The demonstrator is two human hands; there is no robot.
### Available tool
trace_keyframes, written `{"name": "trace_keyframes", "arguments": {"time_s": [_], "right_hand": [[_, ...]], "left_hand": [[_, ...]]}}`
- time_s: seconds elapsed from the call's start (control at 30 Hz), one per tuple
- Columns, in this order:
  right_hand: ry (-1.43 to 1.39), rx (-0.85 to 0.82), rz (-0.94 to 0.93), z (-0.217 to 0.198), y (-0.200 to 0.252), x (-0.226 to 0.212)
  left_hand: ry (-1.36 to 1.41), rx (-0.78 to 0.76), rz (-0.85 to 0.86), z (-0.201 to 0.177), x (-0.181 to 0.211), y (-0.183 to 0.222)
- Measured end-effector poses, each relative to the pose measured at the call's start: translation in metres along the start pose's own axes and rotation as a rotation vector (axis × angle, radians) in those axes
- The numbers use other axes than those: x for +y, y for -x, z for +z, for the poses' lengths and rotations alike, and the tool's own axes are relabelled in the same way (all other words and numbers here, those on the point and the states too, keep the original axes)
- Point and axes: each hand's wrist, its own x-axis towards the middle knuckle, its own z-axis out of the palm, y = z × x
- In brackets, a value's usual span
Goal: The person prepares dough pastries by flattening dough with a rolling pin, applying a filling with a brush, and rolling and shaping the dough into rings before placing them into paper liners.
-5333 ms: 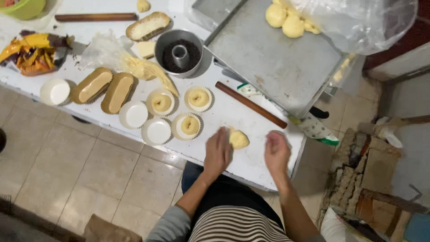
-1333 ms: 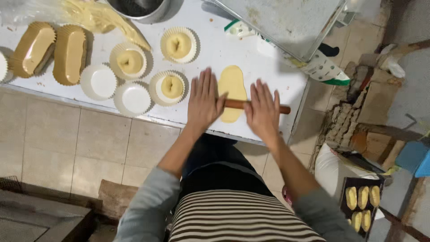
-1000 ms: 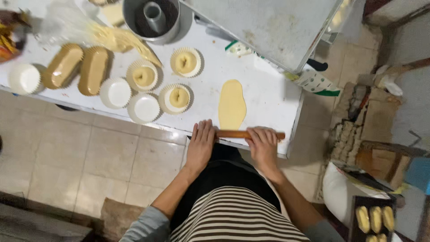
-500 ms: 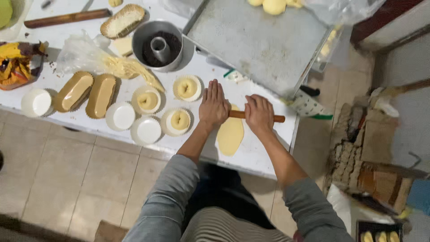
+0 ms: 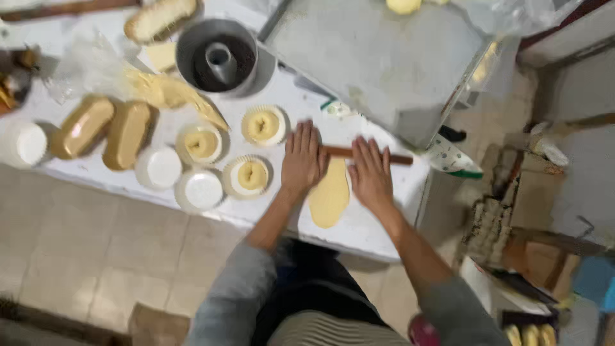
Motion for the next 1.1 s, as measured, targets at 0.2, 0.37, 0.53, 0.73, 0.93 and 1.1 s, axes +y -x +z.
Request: {"name": "trace_keyframes", "arguments": {"time_s": [0.2,0.37,0.53,0.73,0.93,1.1], "right_hand": [[-0.021,-0.124,-0.031,-0.014,-0.013,0.019],[0.164,0.085,-0.151,0.012,-0.01,0.04],[-0.074,0.097,-0.108,0.009,0.004,0.04],[-0.198,-0.123,-0.016,-0.028,0.061,0.004],[-0.067,0.032,0.013,-0.019,0.026,-0.006],[-0.074,-0.141,0.096,-0.024,0.113,-0.051]], "left_hand": [[-0.011,-0.015,0.006,0.001,-0.003,-0.012],[-0.03,0.146,0.191,0.03,-0.029,0.003],[-0.037,0.167,0.17,0.045,-0.032,0.012],[-0.047,0.064,0.14,-0.027,0.017,0.095],[-0.085,0.052,0.005,-0.007,0.015,0.046],[-0.033,-0.027,-0.055,-0.027,0.038,0.142]]}}
